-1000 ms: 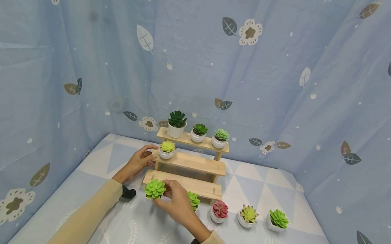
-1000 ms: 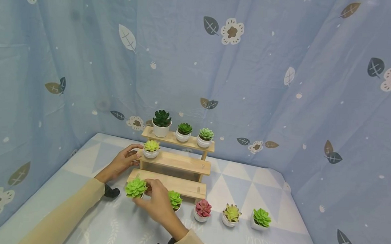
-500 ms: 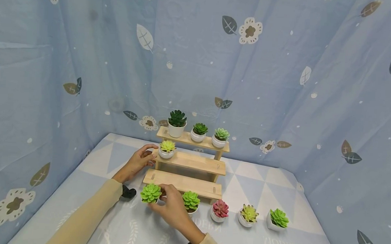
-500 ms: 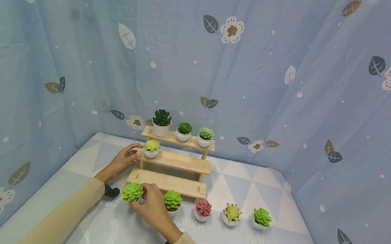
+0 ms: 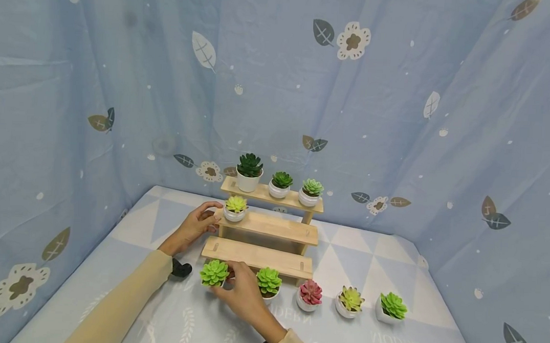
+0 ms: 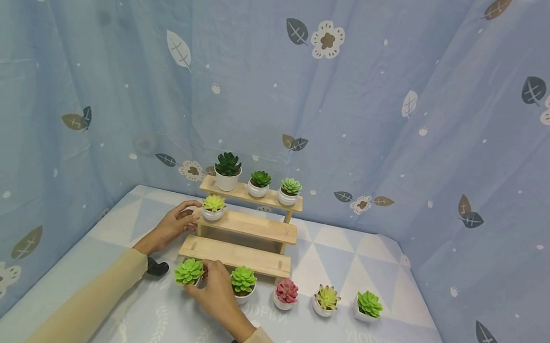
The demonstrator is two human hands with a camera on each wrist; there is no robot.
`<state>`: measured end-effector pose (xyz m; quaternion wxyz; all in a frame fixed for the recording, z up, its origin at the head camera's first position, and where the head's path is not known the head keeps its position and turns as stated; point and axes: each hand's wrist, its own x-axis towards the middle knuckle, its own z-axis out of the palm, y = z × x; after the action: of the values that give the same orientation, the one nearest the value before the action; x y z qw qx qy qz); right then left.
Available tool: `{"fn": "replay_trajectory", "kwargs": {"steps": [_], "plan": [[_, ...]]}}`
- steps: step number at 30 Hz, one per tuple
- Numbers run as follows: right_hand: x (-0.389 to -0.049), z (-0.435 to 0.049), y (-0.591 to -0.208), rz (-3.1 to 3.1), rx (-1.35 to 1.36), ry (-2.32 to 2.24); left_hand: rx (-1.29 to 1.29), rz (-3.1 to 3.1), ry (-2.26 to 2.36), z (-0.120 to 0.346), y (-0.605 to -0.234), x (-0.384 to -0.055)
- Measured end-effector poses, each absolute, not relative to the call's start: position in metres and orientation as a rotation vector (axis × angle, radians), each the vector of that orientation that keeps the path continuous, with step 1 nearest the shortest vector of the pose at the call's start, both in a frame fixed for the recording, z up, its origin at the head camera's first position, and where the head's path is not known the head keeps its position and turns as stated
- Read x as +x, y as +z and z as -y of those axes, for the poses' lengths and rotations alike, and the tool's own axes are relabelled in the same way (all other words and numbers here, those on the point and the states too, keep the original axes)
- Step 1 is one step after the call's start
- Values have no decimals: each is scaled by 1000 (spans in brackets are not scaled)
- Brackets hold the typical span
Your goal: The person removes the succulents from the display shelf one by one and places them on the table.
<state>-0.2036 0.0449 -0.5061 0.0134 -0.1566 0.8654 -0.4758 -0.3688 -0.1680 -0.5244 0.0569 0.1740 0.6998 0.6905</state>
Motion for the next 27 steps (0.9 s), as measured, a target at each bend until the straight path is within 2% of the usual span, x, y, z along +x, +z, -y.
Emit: {"fn": "replay_trajectory", "kwargs": {"steps": [27], "plan": [[-200, -41, -517, -2709, -469, -1460, 562, -2217, 1934, 175, -514, -368]]}}
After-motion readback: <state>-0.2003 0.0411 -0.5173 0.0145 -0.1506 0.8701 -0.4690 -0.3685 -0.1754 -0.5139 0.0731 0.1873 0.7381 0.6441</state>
